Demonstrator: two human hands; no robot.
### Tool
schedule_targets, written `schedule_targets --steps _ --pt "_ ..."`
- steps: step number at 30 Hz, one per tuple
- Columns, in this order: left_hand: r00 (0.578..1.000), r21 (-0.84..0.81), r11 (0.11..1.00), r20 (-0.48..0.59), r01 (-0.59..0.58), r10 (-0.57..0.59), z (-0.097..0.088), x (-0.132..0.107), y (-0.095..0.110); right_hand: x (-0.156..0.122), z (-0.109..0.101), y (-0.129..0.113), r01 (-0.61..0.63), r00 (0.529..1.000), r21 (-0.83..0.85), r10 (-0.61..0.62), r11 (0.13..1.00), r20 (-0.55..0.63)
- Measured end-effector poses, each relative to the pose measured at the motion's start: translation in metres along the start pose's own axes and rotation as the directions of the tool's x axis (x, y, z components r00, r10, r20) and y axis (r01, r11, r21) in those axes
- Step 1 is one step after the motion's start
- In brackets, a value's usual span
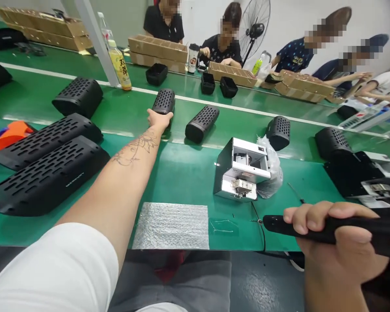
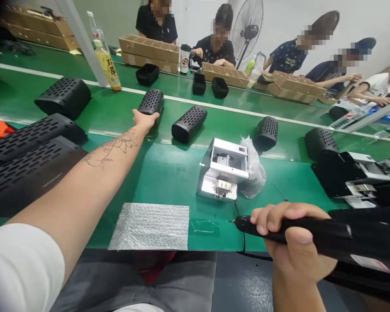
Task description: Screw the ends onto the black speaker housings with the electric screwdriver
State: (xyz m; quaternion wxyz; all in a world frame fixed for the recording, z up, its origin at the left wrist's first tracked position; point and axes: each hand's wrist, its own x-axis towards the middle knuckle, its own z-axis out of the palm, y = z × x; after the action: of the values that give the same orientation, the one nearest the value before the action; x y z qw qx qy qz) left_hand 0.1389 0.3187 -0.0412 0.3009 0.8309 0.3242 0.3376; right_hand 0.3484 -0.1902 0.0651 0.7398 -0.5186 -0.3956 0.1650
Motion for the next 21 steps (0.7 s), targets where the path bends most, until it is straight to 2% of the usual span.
schedule_targets --steps 1,2,3,5,6,7,9,11,12,14,16,18,21 --pt "0.996 -0.004 0.997 -0.043 0.075 -0.076 -0.004 -0.005 0.003 -0.003 0.004 0.0 0.017 1.0 0.009 -0.017 1.0 0.011" --pt "0.968 -0.029 0.979 -0.145 0.201 -0.203 -0.007 -0.015 0.01 -0.006 0.008 -0.001 0.028 0.999 0.018 -0.028 0.999 0.021" --pt "0.905 -0.085 0.942 -0.26 0.326 -0.337 -0.011 -0.031 0.018 -0.01 0.012 -0.002 0.034 0.999 0.026 -0.035 0.999 0.027" --pt "0.743 -0.24 0.848 -0.409 0.472 -0.529 -0.026 -0.078 0.037 -0.019 0.02 -0.007 0.033 0.999 0.05 -0.034 0.998 0.033" --pt "0.717 -0.291 0.835 -0.428 0.467 -0.551 -0.036 -0.108 0.045 -0.023 0.023 -0.01 0.027 0.999 0.065 -0.029 0.998 0.031" --pt "0.748 -0.301 0.851 -0.41 0.429 -0.522 -0.048 -0.14 0.053 -0.027 0.027 -0.014 0.02 0.999 0.079 -0.023 0.997 0.033" --pt "0.855 -0.272 0.905 -0.322 0.328 -0.407 -0.074 -0.209 0.064 -0.034 0.033 -0.023 0.011 0.999 0.107 -0.017 0.994 0.051" --pt "0.944 -0.246 0.937 -0.156 0.249 -0.292 -0.095 -0.273 0.073 -0.039 0.04 -0.034 0.004 0.997 0.123 -0.014 0.992 0.08" --pt "0.966 -0.239 0.944 -0.067 0.228 -0.251 -0.101 -0.301 0.077 -0.042 0.043 -0.04 -0.001 0.994 0.129 -0.013 0.992 0.104" --pt "0.972 -0.235 0.945 0.112 0.228 -0.207 -0.105 -0.344 0.088 -0.048 0.05 -0.049 0.001 0.987 0.141 -0.023 0.99 0.157" --pt "0.95 -0.213 0.947 0.253 0.239 -0.183 -0.1 -0.37 0.1 -0.054 0.059 -0.056 0.018 0.971 0.163 -0.055 0.986 0.231" --pt "0.927 -0.186 0.956 0.341 0.229 -0.156 -0.09 -0.382 0.112 -0.061 0.069 -0.057 0.049 0.953 0.206 -0.108 0.977 0.285" --pt "0.916 -0.18 0.962 0.381 0.206 -0.125 -0.077 -0.388 0.122 -0.071 0.083 -0.05 0.054 0.94 0.263 -0.138 0.963 0.311"
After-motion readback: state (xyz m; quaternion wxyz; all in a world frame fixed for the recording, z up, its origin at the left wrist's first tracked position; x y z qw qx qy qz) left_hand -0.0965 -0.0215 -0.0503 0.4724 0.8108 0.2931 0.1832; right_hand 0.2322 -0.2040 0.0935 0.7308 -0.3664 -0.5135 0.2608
